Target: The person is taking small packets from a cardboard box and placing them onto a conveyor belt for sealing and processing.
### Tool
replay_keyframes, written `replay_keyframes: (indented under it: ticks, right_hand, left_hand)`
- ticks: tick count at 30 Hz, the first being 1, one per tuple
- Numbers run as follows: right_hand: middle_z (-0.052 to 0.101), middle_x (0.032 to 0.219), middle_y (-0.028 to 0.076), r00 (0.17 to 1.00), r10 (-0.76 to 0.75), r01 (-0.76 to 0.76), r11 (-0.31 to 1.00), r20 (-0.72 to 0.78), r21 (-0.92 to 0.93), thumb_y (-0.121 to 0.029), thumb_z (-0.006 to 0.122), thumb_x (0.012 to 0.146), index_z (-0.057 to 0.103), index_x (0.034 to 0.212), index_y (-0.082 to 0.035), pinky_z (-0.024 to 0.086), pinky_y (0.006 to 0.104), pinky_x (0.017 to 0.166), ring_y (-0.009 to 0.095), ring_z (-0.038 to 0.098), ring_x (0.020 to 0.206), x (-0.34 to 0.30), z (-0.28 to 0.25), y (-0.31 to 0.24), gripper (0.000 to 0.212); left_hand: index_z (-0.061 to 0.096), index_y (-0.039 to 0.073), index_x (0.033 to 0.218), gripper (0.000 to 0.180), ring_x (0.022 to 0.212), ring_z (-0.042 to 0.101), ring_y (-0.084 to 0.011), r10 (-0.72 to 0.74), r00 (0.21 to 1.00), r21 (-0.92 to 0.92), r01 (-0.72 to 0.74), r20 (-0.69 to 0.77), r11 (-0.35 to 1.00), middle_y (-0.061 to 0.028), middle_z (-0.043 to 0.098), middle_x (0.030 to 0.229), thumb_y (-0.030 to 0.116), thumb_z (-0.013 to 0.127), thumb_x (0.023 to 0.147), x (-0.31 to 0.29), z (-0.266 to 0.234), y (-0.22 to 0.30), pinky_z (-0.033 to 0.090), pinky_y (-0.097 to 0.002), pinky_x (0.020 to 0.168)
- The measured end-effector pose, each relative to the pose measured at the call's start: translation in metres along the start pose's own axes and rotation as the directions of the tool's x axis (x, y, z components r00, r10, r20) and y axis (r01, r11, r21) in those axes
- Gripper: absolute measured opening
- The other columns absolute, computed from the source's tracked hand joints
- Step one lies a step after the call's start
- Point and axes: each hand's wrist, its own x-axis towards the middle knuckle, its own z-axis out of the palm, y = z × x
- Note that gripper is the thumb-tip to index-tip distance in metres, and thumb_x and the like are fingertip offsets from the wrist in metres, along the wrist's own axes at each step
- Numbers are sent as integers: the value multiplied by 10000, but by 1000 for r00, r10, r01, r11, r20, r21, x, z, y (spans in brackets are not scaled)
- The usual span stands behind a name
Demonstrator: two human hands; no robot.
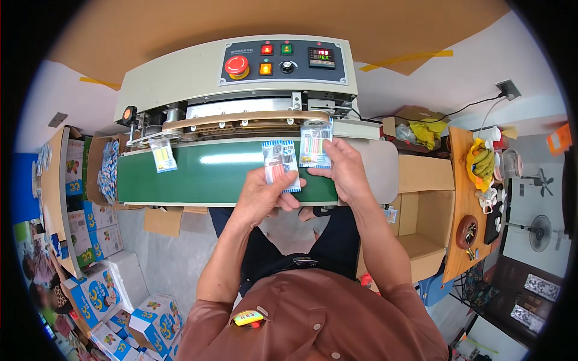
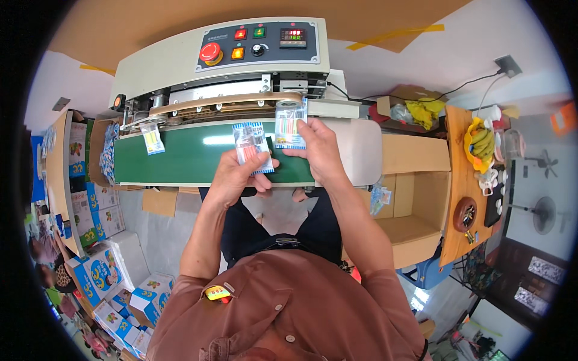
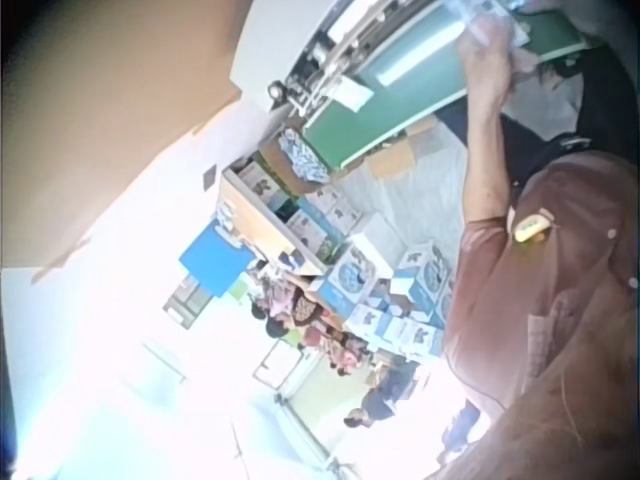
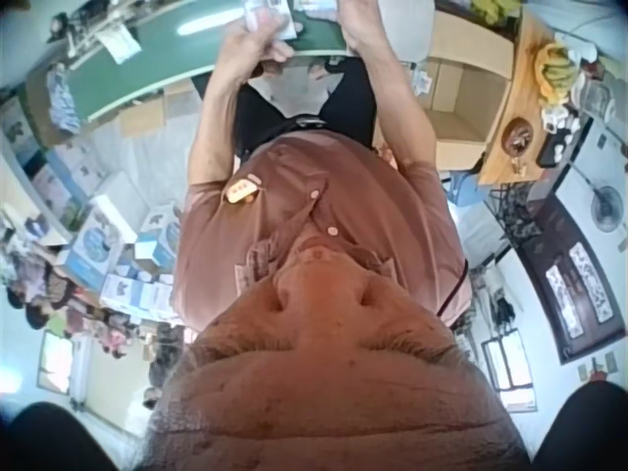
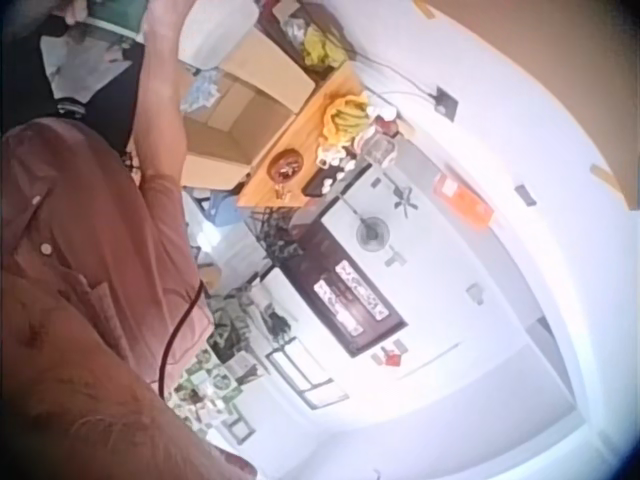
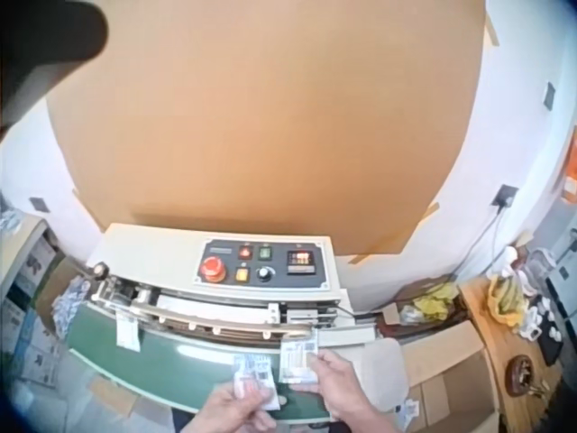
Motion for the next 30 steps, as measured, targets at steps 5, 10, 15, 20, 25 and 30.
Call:
replay_keyframes:
  ticks: [5, 10, 15, 20, 25, 30]
  right_hand:
    - [654, 1057, 84, 998, -4, 1, 999, 70, 36, -230, 548, 1006, 547, 1230, 9, 560, 326, 809, 159, 651, 955, -22, 1, 5, 327]
    - [659, 1029, 57, 983, 20, 10, 986, 183, -164, -227, 587, 986, 582, 1230, 14, 515, 266, 741, 107, 606, 886, -47, -7, 8, 343]
    - [670, 1010, 52, 981, -66, 91, 987, 180, -132, -216, 584, 985, 602, 1189, -1, 539, 262, 682, 111, 631, 844, -42, -23, 15, 297]
    - [680, 1015, 62, 997, 69, -71, 995, -33, -73, -218, 573, 989, 612, 1155, -20, 600, 297, 660, 140, 679, 843, -26, -30, -10, 261]
    - [680, 1017, 70, 996, 91, -89, 989, 14, -117, -240, 586, 984, 608, 1180, -13, 617, 311, 641, 161, 684, 869, -4, -23, -15, 301]
    - [679, 1027, 77, 990, 124, -112, 981, 69, -157, -244, 590, 983, 614, 1174, 2, 615, 321, 680, 165, 682, 880, 13, -8, -6, 313]
  left_hand:
    - [677, -22, 974, 242, 565, 675, -153, 0, 992, -81, 10, 127, 997, -130, 717, 796, 217, 664, 939, -1, 17, 9, 545, -248, 493]
    - [685, 8, 1014, 225, 592, 684, -144, -67, 972, -17, 72, 226, 997, -103, 713, 728, 215, 676, 929, 3, 37, 9, 539, -236, 504]
    - [667, -32, 1007, 246, 629, 695, -173, -103, 941, 44, 94, 323, 995, -152, 710, 821, 206, 658, 944, 10, 39, -3, 548, -229, 543]
    - [654, -34, 1047, 293, 660, 691, -158, -121, 939, 5, 127, 321, 992, -128, 708, 896, 244, 644, 956, 0, 29, -5, 548, -235, 560]
    - [634, -21, 1112, 302, 672, 692, -148, -94, 955, -32, 107, 280, 994, -123, 711, 966, 240, 637, 961, -8, 16, -8, 560, -241, 568]
    - [625, -25, 1128, 312, 681, 694, -157, -71, 962, -43, 85, 265, 995, -122, 712, 952, 241, 631, 965, -13, 12, -14, 567, -249, 585]
